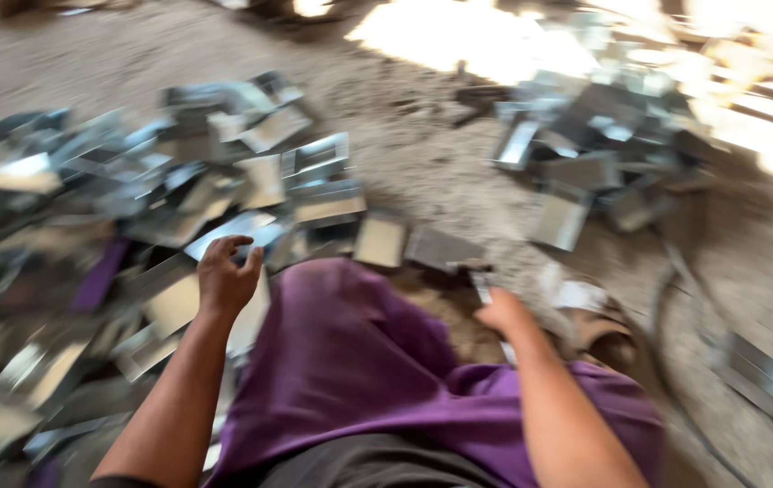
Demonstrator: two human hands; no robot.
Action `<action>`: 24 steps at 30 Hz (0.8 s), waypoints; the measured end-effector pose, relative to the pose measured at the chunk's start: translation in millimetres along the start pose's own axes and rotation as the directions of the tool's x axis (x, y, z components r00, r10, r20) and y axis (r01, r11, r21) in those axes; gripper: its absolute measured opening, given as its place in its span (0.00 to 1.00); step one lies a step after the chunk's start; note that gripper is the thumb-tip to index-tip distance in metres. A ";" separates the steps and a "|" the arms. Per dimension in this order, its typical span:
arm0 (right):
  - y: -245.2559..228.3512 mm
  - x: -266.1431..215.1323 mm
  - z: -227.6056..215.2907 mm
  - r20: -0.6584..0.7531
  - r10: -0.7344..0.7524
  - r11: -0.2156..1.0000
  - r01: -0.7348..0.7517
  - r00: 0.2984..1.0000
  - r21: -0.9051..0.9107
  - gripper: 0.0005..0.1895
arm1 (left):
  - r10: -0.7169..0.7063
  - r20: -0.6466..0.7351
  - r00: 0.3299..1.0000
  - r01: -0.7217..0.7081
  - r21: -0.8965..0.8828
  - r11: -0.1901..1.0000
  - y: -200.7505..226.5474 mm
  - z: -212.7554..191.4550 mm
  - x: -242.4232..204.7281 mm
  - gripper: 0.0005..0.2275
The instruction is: The person sits on the floor and repeatedly hammers small rectangular metal boxes placed on a wooden block. They pick up each box, position it, strike it with a hammer, and then set it aside, continuing this process with multiple units.
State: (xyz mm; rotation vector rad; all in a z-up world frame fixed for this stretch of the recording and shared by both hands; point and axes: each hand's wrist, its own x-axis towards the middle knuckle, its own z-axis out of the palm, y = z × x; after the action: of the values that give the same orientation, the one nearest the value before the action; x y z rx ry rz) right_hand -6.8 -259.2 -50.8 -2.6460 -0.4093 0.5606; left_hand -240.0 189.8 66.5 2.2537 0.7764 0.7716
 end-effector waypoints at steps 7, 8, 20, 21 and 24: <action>-3.8 -21.6 -5.2 0.015 -0.045 0.994 0.046 0.999 -0.099 0.29 | -0.166 -0.004 0.986 0.166 0.013 0.986 -115.7 -9.3 -28.9 0.15; -2.1 -23.9 -2.6 0.035 -0.027 0.990 0.032 0.999 -0.135 0.33 | -0.145 0.000 0.989 0.145 0.009 0.989 -121.4 -3.4 -33.8 0.16; 14.7 -15.5 12.8 0.027 0.211 0.949 -0.198 0.977 -0.245 0.60 | -0.666 0.254 0.702 0.411 0.618 0.670 -30.2 33.8 -48.3 0.54; 10.8 -21.5 6.0 0.007 0.222 0.953 -0.216 0.975 -0.214 0.60 | -0.659 0.240 0.713 0.408 0.622 0.668 -26.5 34.8 -48.8 0.53; -15.4 -41.7 -32.0 -0.093 0.189 0.978 -0.196 0.978 -0.069 0.50 | -0.670 0.227 0.707 0.460 0.571 0.680 -29.4 28.7 -45.6 0.50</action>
State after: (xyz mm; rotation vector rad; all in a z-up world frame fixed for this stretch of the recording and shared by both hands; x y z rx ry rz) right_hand -32.3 -271.0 -3.7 -2.7921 -0.1528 0.4959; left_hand -259.7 166.6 13.2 2.2250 1.4816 -0.2576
